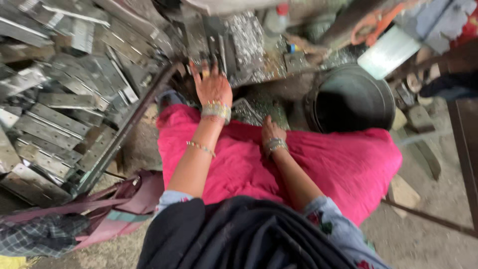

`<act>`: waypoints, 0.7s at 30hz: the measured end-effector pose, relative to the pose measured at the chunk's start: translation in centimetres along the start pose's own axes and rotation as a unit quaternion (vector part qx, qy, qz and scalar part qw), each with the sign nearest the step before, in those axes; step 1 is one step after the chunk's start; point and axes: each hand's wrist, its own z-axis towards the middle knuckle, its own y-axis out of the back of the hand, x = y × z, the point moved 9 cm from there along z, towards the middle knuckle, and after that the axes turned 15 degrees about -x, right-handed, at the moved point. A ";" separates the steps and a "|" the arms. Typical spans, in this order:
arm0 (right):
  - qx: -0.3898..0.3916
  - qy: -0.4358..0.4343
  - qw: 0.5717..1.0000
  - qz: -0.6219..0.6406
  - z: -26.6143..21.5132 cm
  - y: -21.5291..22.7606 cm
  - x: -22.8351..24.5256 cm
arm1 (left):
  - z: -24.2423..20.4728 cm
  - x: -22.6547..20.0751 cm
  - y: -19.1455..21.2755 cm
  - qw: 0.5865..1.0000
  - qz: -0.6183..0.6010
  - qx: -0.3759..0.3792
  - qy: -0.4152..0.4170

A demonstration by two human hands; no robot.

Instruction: The person sits on the floor and repeatedly picks up metal brackets from a bin, places them into a press machine, and operates the lever to process them. The person then removes the processed brackets and places them into a pile.

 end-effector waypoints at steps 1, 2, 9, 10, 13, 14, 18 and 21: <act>0.023 -0.023 0.999 0.000 0.8 0.5 0.3 | 0.9 0.5 0.5 1.000 -0.004 -0.010 0.000; -0.020 0.015 0.999 -0.021 -0.4 1.8 0.9 | 0.2 0.5 0.4 1.000 -0.012 -0.002 -0.006; -0.113 0.106 0.986 -0.068 -1.3 7.1 2.9 | 3.0 -1.1 -0.7 0.994 0.105 -0.023 -0.021; -0.089 0.092 0.989 -0.069 -0.6 6.5 2.6 | 3.4 -1.2 -0.8 0.995 0.094 -0.021 -0.017; -0.044 0.046 0.998 -0.027 0.2 4.3 2.1 | 3.6 -1.0 -0.8 0.997 0.067 -0.045 -0.010; -0.041 0.052 0.998 -0.012 -0.3 3.8 2.0 | 2.6 -0.7 -0.8 0.996 0.061 -0.061 -0.013; -0.057 0.063 0.996 -0.028 -0.2 4.9 1.9 | 3.1 -0.2 -1.0 0.991 -0.007 -0.137 -0.014; -0.048 0.070 0.995 -0.056 -1.2 5.0 1.8 | 4.4 0.2 -4.4 0.997 0.071 -0.042 -0.003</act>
